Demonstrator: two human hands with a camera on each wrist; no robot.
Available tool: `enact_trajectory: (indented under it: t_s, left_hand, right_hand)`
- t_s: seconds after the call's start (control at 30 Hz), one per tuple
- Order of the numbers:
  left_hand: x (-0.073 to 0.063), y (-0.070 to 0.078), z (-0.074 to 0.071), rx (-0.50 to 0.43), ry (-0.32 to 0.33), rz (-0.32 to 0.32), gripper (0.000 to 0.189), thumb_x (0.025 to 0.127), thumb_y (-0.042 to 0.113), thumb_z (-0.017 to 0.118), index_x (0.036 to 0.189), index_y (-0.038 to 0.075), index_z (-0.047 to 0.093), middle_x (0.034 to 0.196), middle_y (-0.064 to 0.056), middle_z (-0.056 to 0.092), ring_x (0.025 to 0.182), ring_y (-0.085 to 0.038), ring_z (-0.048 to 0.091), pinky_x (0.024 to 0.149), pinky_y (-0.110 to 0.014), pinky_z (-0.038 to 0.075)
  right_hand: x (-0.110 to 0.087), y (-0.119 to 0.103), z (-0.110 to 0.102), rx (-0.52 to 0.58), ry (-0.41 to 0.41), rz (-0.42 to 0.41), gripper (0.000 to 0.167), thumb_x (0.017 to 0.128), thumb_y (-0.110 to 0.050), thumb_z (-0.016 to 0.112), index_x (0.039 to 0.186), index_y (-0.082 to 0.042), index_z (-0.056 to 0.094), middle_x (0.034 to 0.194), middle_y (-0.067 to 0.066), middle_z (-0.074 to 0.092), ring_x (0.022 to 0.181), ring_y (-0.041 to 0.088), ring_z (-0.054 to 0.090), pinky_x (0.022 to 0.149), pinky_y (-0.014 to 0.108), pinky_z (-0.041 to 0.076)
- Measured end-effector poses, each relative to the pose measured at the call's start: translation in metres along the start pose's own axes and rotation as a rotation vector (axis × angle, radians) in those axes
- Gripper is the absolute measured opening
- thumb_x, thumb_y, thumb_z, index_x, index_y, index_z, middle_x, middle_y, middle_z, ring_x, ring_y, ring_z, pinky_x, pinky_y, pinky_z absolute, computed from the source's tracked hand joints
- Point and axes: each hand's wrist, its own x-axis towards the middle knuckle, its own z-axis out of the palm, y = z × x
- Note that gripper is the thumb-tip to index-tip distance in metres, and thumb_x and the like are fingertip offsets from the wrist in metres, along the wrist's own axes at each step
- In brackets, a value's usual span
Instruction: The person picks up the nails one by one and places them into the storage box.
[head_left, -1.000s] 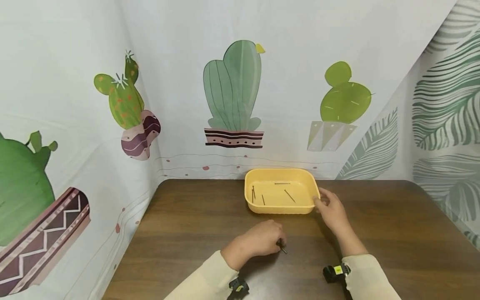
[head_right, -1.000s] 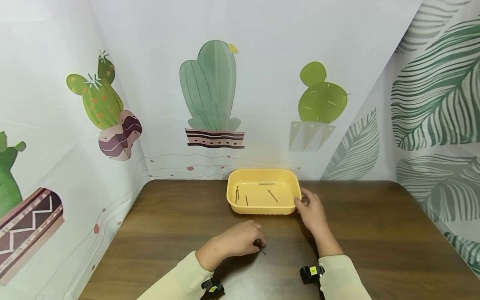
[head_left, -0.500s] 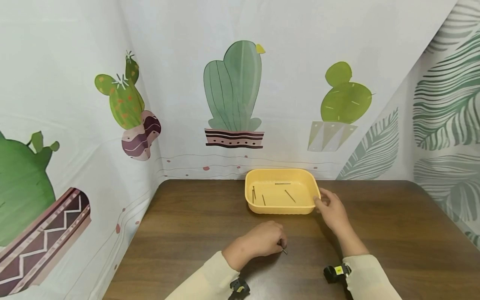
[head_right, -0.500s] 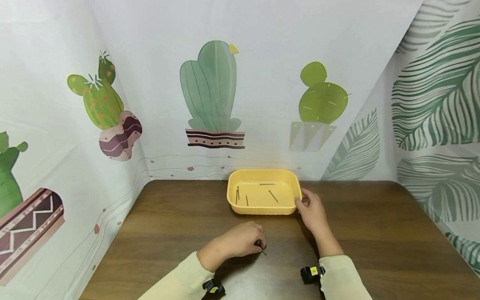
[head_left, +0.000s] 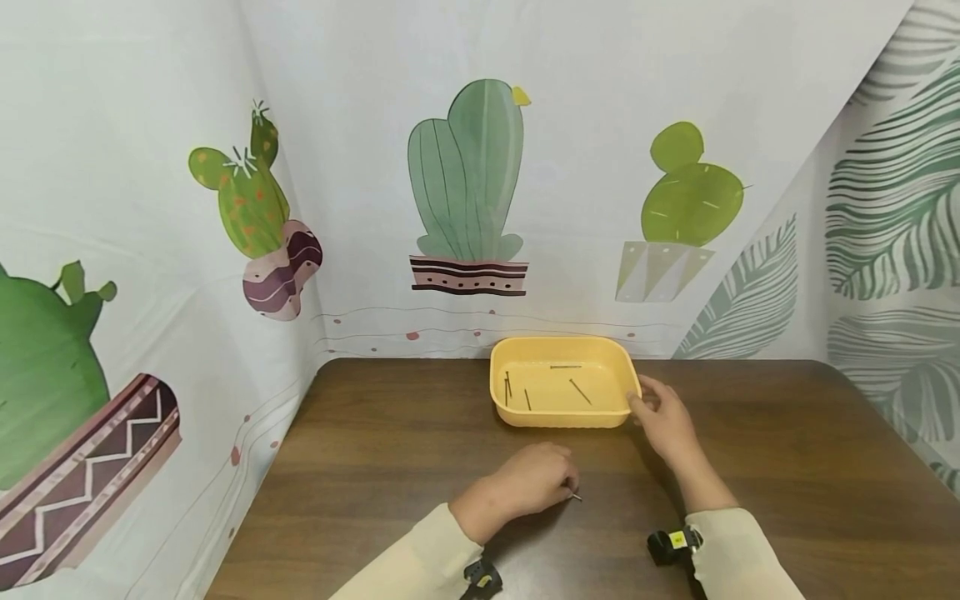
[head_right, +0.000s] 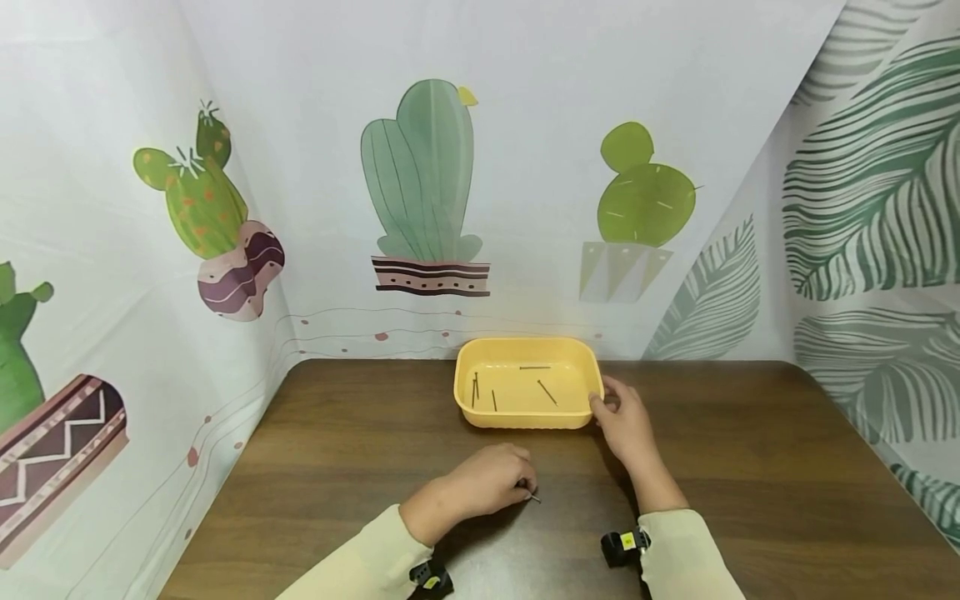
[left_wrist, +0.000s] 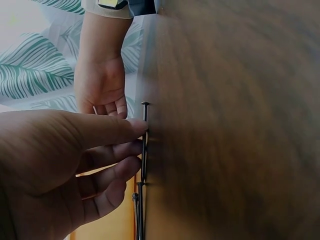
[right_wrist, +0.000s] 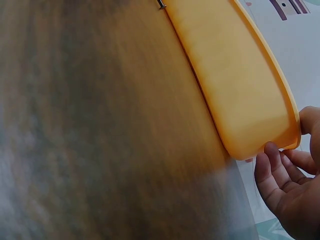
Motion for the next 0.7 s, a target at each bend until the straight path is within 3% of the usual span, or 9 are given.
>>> enact_trajectory:
  t_s: [0.1,0.2,0.33,0.5,0.7]
  left_hand:
    - [0.0000,0.0009,0.0012,0.003,0.014,0.000,0.012,0.089,0.026,0.076,0.077,0.027,0.073,0.086,0.017,0.066,0.095,0.000,0.064,0.097,-0.015,0.047]
    - [0.0002,0.0017,0.0019,0.016,0.021,-0.006,0.016,0.090,0.025,0.074,0.074,0.027,0.071,0.083,0.016,0.064,0.089,0.000,0.062,0.090,-0.014,0.048]
    - [0.0008,0.0024,0.0030,0.033,0.016,-0.016,0.020,0.091,0.023,0.071,0.072,0.026,0.068,0.079,0.013,0.058,0.076,-0.002,0.053,0.070,-0.015,0.044]
    - [0.0016,0.0026,0.0050,0.032,0.043,-0.020,0.020,0.095,0.023,0.068,0.075,0.024,0.067,0.081,0.012,0.057,0.076,-0.003,0.051,0.074,-0.016,0.045]
    - [0.0034,0.0029,0.0025,0.008,0.121,-0.039,0.006,0.095,0.023,0.069,0.091,0.020,0.071,0.091,0.009,0.061,0.082,-0.004,0.054,0.076,-0.015,0.046]
  right_hand:
    - [0.0003,0.0006,0.0007,-0.002,0.004,-0.004,0.056,0.104,-0.028,0.055,0.149,0.004,0.042,0.133,0.025,0.050,0.100,0.028,0.066,0.071,0.021,0.056]
    - [0.0005,0.0009,0.0010,-0.004,0.006,-0.006,0.056,0.104,-0.028,0.055,0.149,0.004,0.043,0.133,0.025,0.049,0.100,0.027,0.066,0.072,0.022,0.057]
    - [0.0000,0.0004,0.0006,-0.001,0.000,-0.001,0.057,0.104,-0.029,0.055,0.149,0.004,0.042,0.134,0.025,0.049,0.101,0.029,0.066,0.071,0.021,0.056]
    - [-0.0005,-0.0006,0.0004,0.001,-0.007,0.006,0.058,0.104,-0.029,0.054,0.150,0.005,0.040,0.134,0.025,0.048,0.104,0.033,0.066,0.071,0.019,0.054]
    - [-0.0003,-0.0007,0.0003,-0.007,0.000,0.000,0.058,0.104,-0.029,0.054,0.149,0.004,0.041,0.132,0.024,0.049,0.100,0.030,0.067,0.070,0.020,0.054]
